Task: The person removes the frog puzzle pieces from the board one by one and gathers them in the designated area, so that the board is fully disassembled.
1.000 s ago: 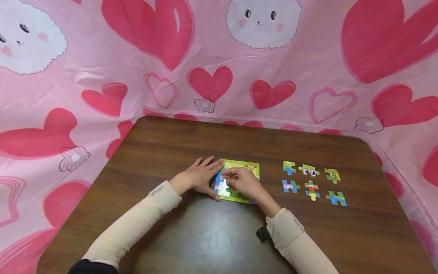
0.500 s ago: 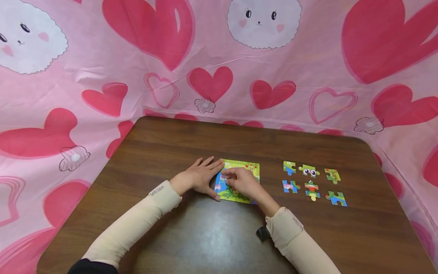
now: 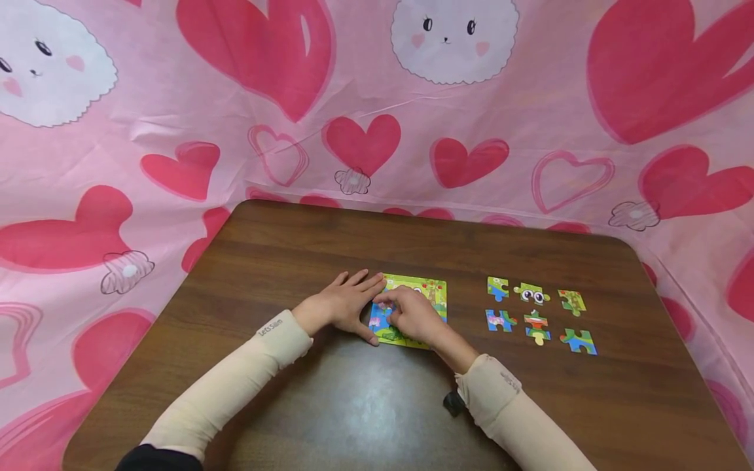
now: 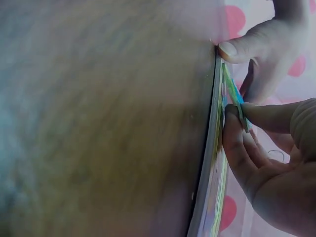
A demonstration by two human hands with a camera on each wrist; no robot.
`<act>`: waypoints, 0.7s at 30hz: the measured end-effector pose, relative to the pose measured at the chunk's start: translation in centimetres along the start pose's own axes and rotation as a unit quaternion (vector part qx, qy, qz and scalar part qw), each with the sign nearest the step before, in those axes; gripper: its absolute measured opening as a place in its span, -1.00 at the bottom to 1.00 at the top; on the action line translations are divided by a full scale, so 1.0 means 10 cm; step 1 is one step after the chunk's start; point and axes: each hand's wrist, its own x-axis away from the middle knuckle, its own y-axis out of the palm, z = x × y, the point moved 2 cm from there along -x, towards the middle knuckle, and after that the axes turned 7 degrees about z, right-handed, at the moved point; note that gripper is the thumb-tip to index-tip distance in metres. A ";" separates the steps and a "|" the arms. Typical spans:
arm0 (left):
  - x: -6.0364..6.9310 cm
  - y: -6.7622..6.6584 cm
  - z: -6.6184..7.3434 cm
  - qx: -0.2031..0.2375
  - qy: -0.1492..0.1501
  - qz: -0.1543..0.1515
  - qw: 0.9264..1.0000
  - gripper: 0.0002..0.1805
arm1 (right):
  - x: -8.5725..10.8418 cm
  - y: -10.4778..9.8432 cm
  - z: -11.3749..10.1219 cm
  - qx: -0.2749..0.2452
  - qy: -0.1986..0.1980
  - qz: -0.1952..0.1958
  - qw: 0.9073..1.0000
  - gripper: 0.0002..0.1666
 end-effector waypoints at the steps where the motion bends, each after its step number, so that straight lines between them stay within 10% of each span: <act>1: 0.00 0.00 0.00 -0.001 0.000 0.000 1.000 0.38 | 0.00 0.00 0.00 -0.002 0.003 -0.006 1.000 -0.51; 14: -0.03 0.02 0.01 0.003 -0.004 -0.002 1.000 0.39 | 0.11 -0.28 0.20 -0.203 0.095 -0.040 0.974 -0.51; 21: -0.03 0.01 0.01 0.001 -0.003 0.001 1.000 0.38 | 0.24 -0.55 0.40 -0.223 0.134 -0.007 0.966 -0.49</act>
